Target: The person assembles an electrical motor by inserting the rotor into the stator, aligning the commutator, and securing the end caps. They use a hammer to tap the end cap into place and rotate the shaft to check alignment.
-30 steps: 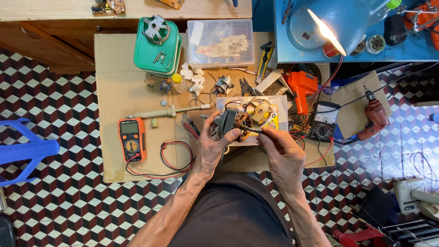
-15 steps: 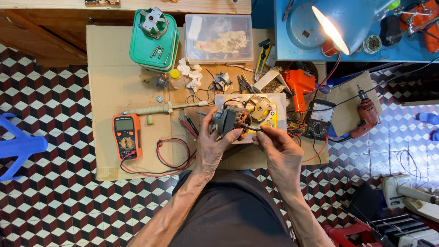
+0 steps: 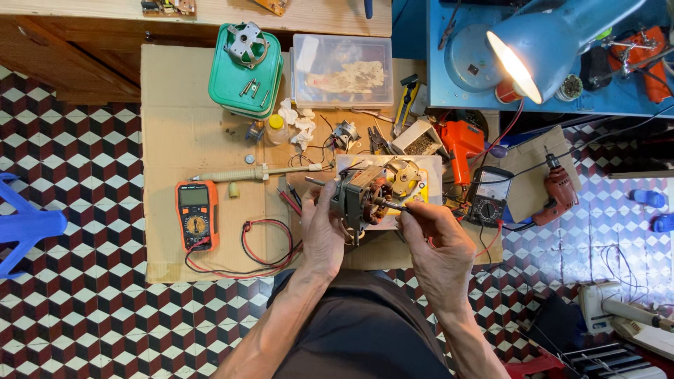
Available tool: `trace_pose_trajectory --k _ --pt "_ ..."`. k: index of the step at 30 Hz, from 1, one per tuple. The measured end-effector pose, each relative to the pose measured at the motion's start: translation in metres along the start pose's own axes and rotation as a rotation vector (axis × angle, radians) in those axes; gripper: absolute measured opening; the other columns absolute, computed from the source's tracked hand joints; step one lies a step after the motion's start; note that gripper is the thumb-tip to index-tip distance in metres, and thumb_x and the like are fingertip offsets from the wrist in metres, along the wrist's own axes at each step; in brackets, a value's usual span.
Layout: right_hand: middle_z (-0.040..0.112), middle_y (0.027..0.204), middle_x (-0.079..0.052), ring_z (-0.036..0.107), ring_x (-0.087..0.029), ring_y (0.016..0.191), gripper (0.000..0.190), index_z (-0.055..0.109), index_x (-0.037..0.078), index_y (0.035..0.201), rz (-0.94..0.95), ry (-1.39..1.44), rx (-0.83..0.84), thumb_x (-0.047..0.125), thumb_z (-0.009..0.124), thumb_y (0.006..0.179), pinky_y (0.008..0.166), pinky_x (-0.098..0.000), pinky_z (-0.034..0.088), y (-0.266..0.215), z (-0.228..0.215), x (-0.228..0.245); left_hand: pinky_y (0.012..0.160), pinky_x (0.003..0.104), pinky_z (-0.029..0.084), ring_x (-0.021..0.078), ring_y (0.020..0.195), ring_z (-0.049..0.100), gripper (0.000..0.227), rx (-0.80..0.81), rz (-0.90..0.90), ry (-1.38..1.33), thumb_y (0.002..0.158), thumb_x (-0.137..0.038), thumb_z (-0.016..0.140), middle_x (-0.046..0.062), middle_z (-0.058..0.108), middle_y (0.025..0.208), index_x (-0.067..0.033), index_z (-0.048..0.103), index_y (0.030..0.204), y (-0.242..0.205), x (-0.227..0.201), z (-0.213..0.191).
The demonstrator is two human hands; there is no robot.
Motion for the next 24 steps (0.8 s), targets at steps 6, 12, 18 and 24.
trace_pose_trajectory --k 6,12,18,24 --pt "0.074 0.102 -0.006 0.069 -0.007 0.088 0.021 0.072 0.0 0.116 -0.088 -0.089 0.002 0.002 0.073 0.095 0.077 -0.0205 0.057 -0.002 0.002 0.011 0.093 0.037 0.058 0.016 0.102 0.069 0.041 0.12 -0.2 -0.143 0.099 -0.038 0.06 0.005 0.069 0.117 -0.0103 0.058 0.128 -0.005 0.002 0.01" --pt "0.077 0.091 -0.005 0.066 -0.005 0.073 0.023 0.073 0.002 0.115 0.161 -0.086 0.089 0.007 0.072 0.093 0.057 -0.0218 0.053 -0.002 -0.006 -0.007 0.086 0.034 0.055 0.0138 0.098 0.068 0.046 0.18 -0.247 -0.038 0.1 -0.042 0.06 0.004 0.071 0.111 -0.0069 0.061 0.13 0.001 0.007 0.007" --pt "0.078 0.089 -0.006 0.068 -0.008 0.071 0.025 0.072 0.002 0.118 0.316 -0.081 0.099 0.01 0.069 0.095 0.058 -0.0241 0.056 -0.009 -0.016 -0.036 0.069 0.027 0.041 0.011 0.083 0.052 0.053 0.121 -0.124 0.291 0.108 -0.049 0.062 0.002 0.06 0.097 0.0024 0.067 0.121 0.005 0.013 -0.006" --pt "0.077 0.096 -0.01 0.074 -0.013 0.084 0.023 0.071 0.001 0.118 0.394 0.215 0.082 0.011 0.066 0.098 0.079 -0.027 0.064 -0.015 -0.021 -0.058 0.079 0.021 0.047 0.0045 0.091 0.056 0.052 0.136 -0.071 0.339 0.097 -0.052 0.063 -0.001 0.064 0.104 -0.0036 0.065 0.118 0.004 0.018 0.001"
Point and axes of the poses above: each hand's wrist, its own y-axis towards the middle knuckle, its own z-axis out of the palm, x = y × z, the point moved 6 cm from there along y, towards the middle knuckle
